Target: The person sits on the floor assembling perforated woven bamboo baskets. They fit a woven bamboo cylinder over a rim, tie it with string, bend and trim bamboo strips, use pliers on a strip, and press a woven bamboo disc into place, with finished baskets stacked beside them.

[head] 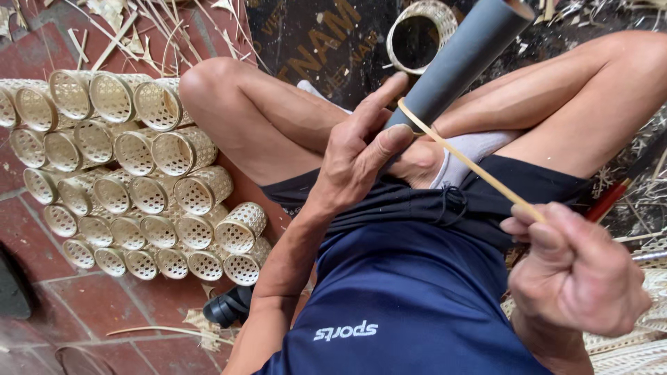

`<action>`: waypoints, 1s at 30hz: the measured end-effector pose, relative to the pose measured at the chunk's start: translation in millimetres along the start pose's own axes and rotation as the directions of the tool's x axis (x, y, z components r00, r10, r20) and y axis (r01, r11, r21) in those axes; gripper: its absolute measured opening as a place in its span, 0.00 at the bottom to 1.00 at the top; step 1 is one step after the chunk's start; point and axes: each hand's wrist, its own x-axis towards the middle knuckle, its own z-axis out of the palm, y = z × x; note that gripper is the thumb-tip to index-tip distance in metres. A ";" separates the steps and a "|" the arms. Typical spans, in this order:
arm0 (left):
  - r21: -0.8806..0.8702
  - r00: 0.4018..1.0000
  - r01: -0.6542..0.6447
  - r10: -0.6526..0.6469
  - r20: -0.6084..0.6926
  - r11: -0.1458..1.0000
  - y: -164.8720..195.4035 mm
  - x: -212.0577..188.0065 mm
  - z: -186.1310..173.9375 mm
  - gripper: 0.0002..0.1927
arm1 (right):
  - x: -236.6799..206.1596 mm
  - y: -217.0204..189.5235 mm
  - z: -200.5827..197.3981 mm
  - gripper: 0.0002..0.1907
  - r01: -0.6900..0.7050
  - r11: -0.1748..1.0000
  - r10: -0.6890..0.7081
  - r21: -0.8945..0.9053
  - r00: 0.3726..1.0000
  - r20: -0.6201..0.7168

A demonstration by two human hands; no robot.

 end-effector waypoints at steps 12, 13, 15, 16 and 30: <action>-0.709 0.683 0.644 0.200 0.702 0.287 -17.4 -27.7 41.8 0.33 | 61.4 88.8 111.3 0.08 -0.225 0.296 -0.034 0.928 0.969 0.246; -0.706 0.652 0.671 0.271 0.708 0.229 -17.0 -25.5 50.6 0.31 | 62.4 81.0 125.4 0.08 -0.265 0.281 -0.053 0.922 0.955 0.291; -0.680 0.588 0.724 0.413 0.695 0.115 -13.2 -21.6 61.7 0.28 | 61.1 64.3 136.0 0.07 -0.291 0.328 -0.067 0.899 0.942 0.329; -0.690 0.592 0.710 0.410 0.693 0.141 -9.7 -21.2 61.1 0.29 | 64.3 57.9 134.9 0.07 -0.301 0.346 -0.075 0.889 0.935 0.346; 0.875 0.759 -0.415 0.624 0.183 0.248 15.0 8.1 26.7 0.34 | 65.3 -16.7 40.9 0.07 0.012 0.999 -0.021 0.049 0.982 0.187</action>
